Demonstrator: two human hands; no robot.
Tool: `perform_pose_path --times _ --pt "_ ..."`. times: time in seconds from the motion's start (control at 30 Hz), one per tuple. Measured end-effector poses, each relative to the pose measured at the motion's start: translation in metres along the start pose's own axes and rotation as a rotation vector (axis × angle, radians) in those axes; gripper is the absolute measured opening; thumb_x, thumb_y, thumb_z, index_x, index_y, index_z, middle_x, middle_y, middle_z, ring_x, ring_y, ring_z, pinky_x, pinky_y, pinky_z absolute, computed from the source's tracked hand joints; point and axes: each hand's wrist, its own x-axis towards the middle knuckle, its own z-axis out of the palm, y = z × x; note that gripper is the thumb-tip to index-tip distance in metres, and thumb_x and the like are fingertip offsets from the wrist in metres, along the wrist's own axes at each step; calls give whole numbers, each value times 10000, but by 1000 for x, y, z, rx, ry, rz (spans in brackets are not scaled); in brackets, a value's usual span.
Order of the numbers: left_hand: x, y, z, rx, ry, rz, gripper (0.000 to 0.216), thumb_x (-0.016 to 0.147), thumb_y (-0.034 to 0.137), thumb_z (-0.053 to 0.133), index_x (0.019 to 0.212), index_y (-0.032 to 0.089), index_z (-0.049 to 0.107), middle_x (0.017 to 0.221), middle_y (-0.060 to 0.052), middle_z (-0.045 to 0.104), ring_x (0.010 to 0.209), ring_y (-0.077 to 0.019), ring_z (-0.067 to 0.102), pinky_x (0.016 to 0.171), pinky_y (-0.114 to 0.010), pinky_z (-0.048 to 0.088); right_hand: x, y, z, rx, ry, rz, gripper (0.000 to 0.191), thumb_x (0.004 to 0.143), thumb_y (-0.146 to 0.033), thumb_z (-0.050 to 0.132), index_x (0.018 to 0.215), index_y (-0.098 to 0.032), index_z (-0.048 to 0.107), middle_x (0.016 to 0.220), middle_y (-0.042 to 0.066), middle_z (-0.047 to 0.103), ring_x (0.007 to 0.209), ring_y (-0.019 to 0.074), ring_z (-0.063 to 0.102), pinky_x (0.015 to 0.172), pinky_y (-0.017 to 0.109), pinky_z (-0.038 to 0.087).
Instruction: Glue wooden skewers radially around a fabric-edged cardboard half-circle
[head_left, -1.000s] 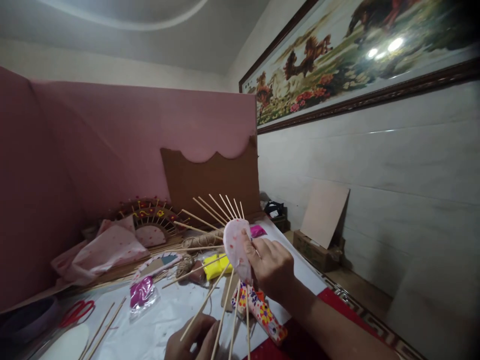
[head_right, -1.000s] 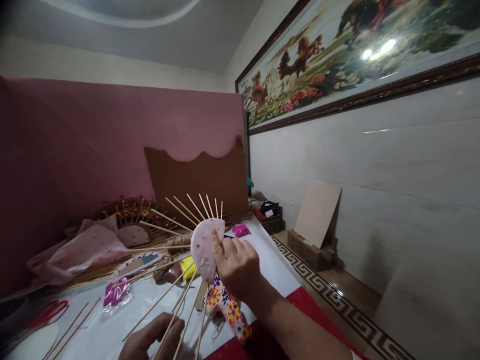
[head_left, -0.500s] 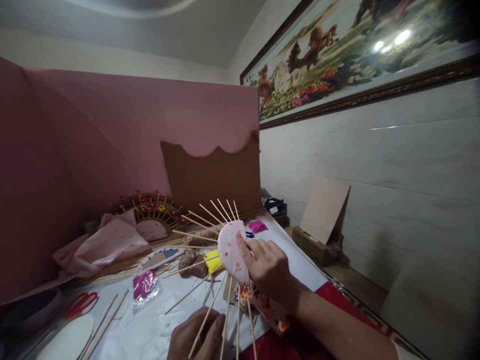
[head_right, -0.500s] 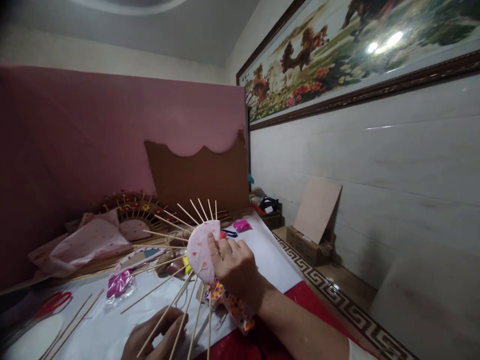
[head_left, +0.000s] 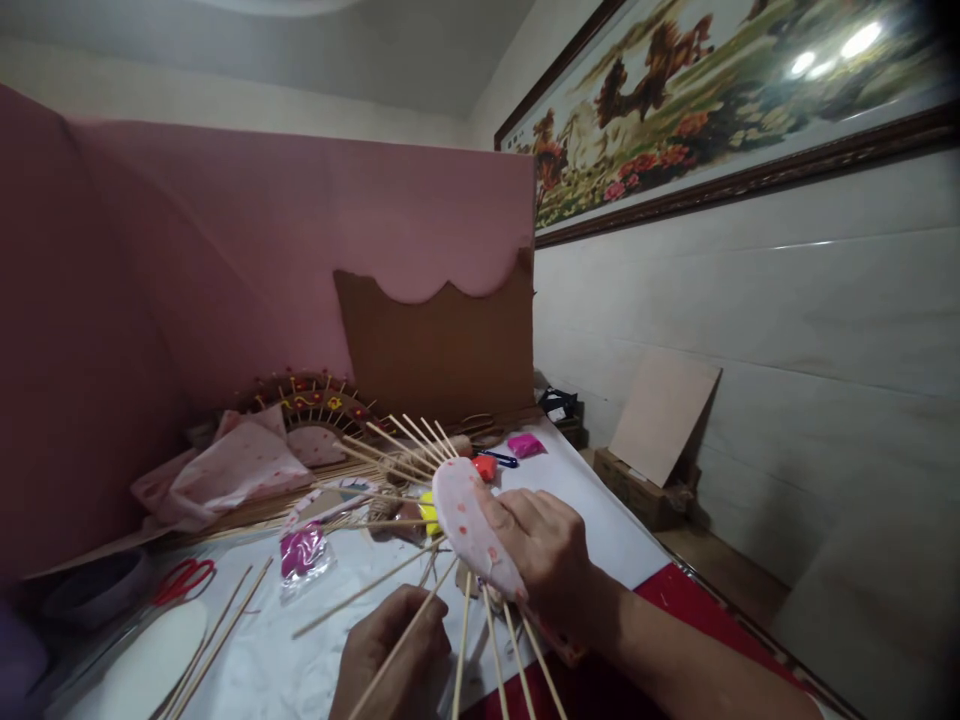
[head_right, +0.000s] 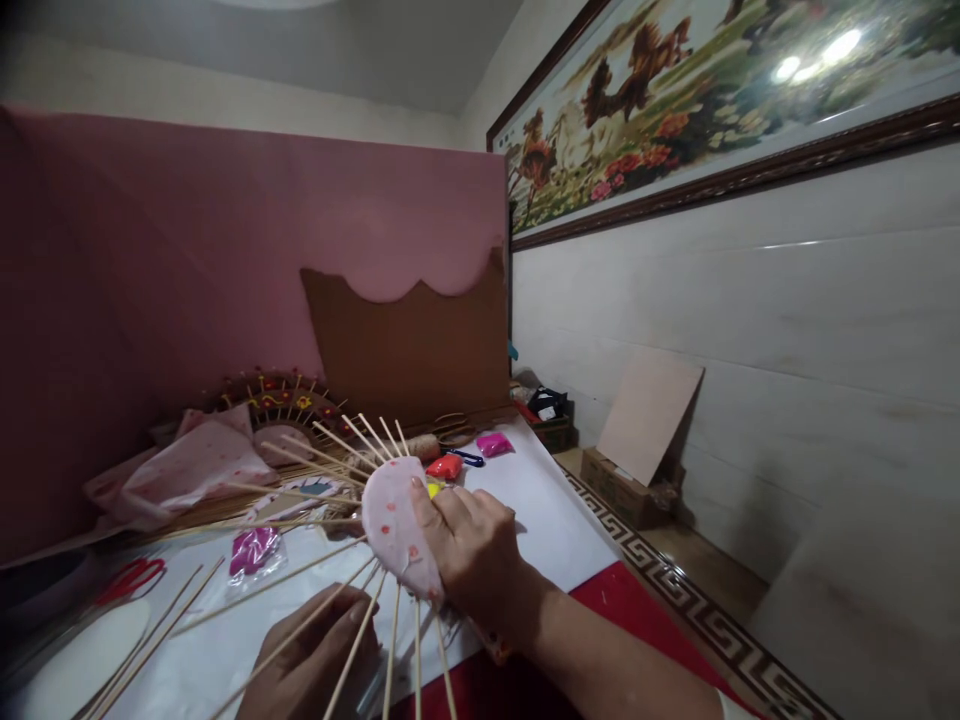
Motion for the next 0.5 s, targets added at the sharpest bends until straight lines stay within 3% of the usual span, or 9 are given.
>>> perform_pose_path --times 0.2,0.37,0.43,0.5 --pt "2 3 -1 14 22 22 382 590 522 675 537 160 564 428 48 453 387 -86 387 381 -199 319 -2 -1 -2 -22 31 -68 372 822 -60 475 1191 -8 480 780 112 626 650 183 538 520 305 392" --pt "7 7 -2 7 48 -29 362 611 517 654 558 169 567 410 36 484 354 -99 422 363 -218 350 -1 0 -2 -71 23 -99 378 840 -53 447 1215 -9 458 795 120 634 663 185 542 516 309 401" --pt "13 10 -7 5 112 -9 334 630 486 648 608 159 581 435 22 527 350 -105 444 361 -228 367 -1 1 -2 -80 5 -79 372 837 -42 450 1208 -10 468 803 121 634 677 187 541 522 310 401" --pt "19 17 -20 41 265 99 304 647 441 648 664 142 598 488 -2 579 370 -118 479 369 -242 385 0 4 -1 -106 -12 -60 351 843 -38 433 1188 -8 487 816 127 629 687 191 537 522 312 397"
